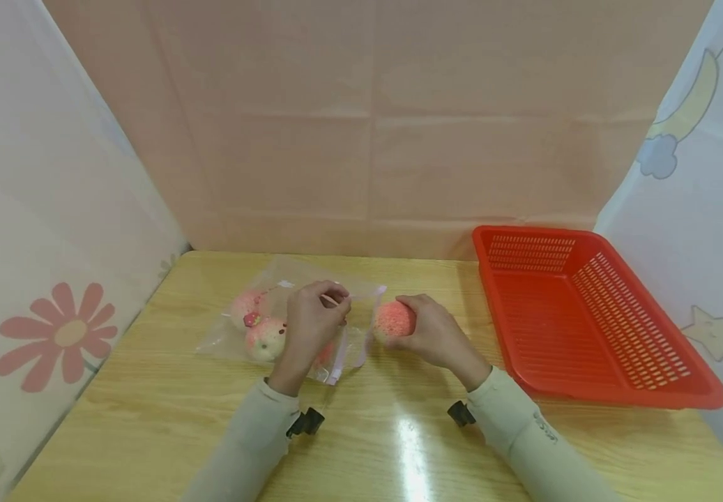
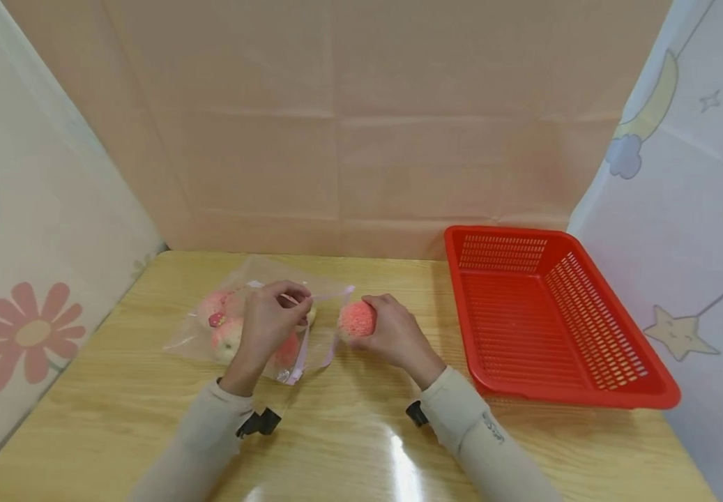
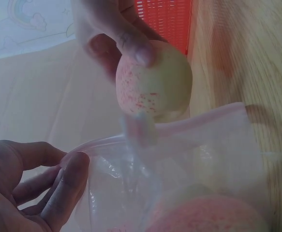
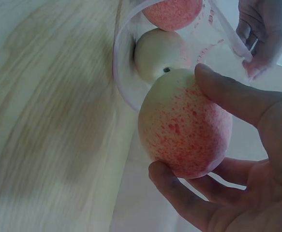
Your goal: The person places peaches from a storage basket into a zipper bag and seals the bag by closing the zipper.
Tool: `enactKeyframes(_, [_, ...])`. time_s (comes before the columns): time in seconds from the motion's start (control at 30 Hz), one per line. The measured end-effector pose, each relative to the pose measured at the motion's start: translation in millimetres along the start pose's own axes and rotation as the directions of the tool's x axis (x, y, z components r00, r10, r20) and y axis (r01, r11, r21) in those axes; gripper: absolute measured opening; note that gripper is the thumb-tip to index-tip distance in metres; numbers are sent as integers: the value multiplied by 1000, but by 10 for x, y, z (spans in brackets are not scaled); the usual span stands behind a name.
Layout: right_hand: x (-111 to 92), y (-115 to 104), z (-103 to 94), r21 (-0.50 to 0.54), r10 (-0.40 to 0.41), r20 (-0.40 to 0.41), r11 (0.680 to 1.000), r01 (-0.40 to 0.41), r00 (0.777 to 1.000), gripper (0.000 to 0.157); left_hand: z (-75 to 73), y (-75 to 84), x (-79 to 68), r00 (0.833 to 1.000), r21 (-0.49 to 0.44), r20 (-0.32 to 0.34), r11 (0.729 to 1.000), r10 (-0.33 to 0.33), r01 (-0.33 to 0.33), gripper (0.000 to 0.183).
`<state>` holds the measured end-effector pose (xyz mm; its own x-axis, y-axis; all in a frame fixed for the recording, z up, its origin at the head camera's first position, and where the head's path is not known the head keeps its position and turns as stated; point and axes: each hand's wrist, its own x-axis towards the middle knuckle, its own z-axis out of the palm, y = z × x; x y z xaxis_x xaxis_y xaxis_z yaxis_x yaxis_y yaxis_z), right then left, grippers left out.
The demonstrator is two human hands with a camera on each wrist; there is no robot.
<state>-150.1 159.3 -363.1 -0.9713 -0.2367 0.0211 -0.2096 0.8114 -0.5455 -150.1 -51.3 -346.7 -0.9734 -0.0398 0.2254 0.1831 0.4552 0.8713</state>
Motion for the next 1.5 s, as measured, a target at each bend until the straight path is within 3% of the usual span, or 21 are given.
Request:
enactKeyframes(0.87, [69,-99,262,-23,-7,-9,1000,7,1000,79,107,-11,-3,1000,31,-16,1000,-2,3,4])
enactKeyframes(1.5, [155,-247,454,-30,23,-44,999,-24,999,79,69,-33,-14,999,88,-40,996,8,-5,4])
